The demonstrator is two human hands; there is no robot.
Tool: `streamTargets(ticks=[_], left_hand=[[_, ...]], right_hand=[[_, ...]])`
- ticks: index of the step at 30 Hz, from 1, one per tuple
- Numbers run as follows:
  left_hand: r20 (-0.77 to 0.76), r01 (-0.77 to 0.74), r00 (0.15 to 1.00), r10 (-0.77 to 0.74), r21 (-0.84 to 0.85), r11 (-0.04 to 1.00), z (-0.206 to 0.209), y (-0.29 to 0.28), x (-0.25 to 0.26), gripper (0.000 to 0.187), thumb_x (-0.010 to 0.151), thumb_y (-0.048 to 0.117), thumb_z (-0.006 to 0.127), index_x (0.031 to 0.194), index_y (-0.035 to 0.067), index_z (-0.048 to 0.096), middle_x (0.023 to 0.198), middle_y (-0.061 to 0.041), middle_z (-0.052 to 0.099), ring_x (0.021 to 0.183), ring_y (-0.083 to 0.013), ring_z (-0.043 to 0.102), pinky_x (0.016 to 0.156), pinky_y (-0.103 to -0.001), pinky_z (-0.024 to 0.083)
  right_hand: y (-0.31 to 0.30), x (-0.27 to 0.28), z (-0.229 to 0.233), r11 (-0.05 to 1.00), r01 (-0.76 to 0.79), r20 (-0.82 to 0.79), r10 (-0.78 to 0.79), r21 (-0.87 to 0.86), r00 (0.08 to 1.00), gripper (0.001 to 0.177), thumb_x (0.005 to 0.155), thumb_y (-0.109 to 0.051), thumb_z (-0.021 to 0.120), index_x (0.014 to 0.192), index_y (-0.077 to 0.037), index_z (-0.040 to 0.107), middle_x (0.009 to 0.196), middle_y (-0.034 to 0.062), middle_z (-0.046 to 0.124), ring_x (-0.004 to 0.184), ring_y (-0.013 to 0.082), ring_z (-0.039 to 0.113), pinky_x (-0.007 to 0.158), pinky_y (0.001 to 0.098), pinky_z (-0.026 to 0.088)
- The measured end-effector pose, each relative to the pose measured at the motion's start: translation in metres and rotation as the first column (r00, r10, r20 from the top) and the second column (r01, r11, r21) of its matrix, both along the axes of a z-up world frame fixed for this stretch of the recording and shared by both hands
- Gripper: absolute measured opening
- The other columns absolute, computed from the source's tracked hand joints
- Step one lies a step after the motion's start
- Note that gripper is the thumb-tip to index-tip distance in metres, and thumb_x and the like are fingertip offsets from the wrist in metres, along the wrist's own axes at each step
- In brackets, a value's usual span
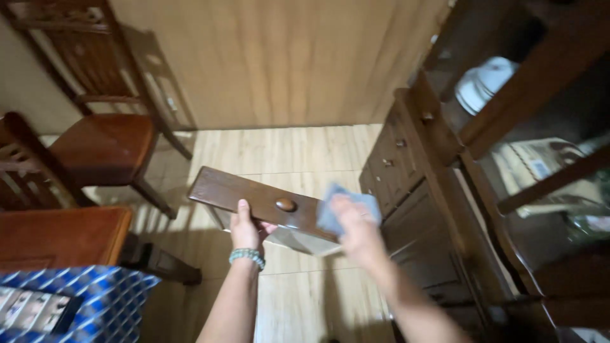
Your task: Clean out a drawer and organize various sets of straws and cutlery inside it.
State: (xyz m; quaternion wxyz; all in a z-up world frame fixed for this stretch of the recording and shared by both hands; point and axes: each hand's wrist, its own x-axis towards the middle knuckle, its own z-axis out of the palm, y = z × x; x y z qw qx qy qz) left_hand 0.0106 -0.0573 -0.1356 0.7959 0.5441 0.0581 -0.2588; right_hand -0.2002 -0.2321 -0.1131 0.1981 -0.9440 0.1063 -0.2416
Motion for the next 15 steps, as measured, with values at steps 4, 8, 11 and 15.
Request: streamTargets(ticks=[4, 8, 11, 15], left_hand=[[0.014, 0.126, 0.992, -0.127, 0.029, 0.992, 0.004, -0.014, -0.006, 0.042, 0.102, 0.047, 0.045, 0.118, 0.009, 0.056, 0.08, -0.009, 0.067, 0.059, -0.0161, 0.063, 0.054, -0.034, 0.059], [0.016, 0.364, 0.929, -0.369, 0.137, 0.921, -0.005, -0.042, -0.018, 0.051, 0.104, 0.051, 0.047, 0.115, 0.003, 0.057, 0.082, -0.011, 0.067, 0.062, -0.0184, 0.065, 0.057, -0.037, 0.06], [-0.054, 0.447, 0.893, -0.446, 0.214, 0.869, -0.007, -0.067, -0.026, 0.052, 0.099, 0.052, 0.047, 0.116, 0.004, 0.058, 0.088, -0.013, 0.07, 0.066, -0.0224, 0.069, 0.061, -0.041, 0.06], [-0.086, 0.339, 0.941, -0.328, 0.262, 0.904, 0.009, -0.093, -0.066, 0.058, 0.086, 0.048, 0.062, 0.127, 0.01, 0.048, 0.11, -0.007, 0.064, 0.091, -0.02, 0.064, 0.074, -0.049, 0.059]], right_hand=[[-0.022, -0.029, 0.037, 0.871, 0.244, -0.234, -0.155, 0.426, 0.96, 0.058, 0.078, -0.013, 0.07, 0.136, -0.006, 0.063, 0.132, 0.0143, 0.069, 0.126, 0.0277, 0.063, 0.11, 0.039, 0.046], [-0.02, -0.041, 0.021, 0.66, 0.22, -0.401, 0.136, 0.719, 0.906, 0.086, 0.07, -0.022, 0.087, 0.145, -0.008, 0.048, 0.132, 0.0094, 0.068, 0.122, 0.0178, 0.062, 0.107, 0.0334, 0.046], [-0.017, -0.049, 0.004, 0.59, 0.143, -0.317, 0.203, 0.794, 0.927, 0.104, 0.062, -0.017, 0.092, 0.151, -0.006, 0.039, 0.14, 0.0088, 0.063, 0.129, 0.0165, 0.056, 0.111, 0.032, 0.04], [-0.016, -0.058, -0.004, 0.475, 0.173, -0.246, 0.096, 0.863, 0.965, 0.101, 0.06, -0.016, 0.092, 0.149, -0.003, 0.044, 0.142, 0.0112, 0.065, 0.132, 0.019, 0.057, 0.113, 0.032, 0.04]])
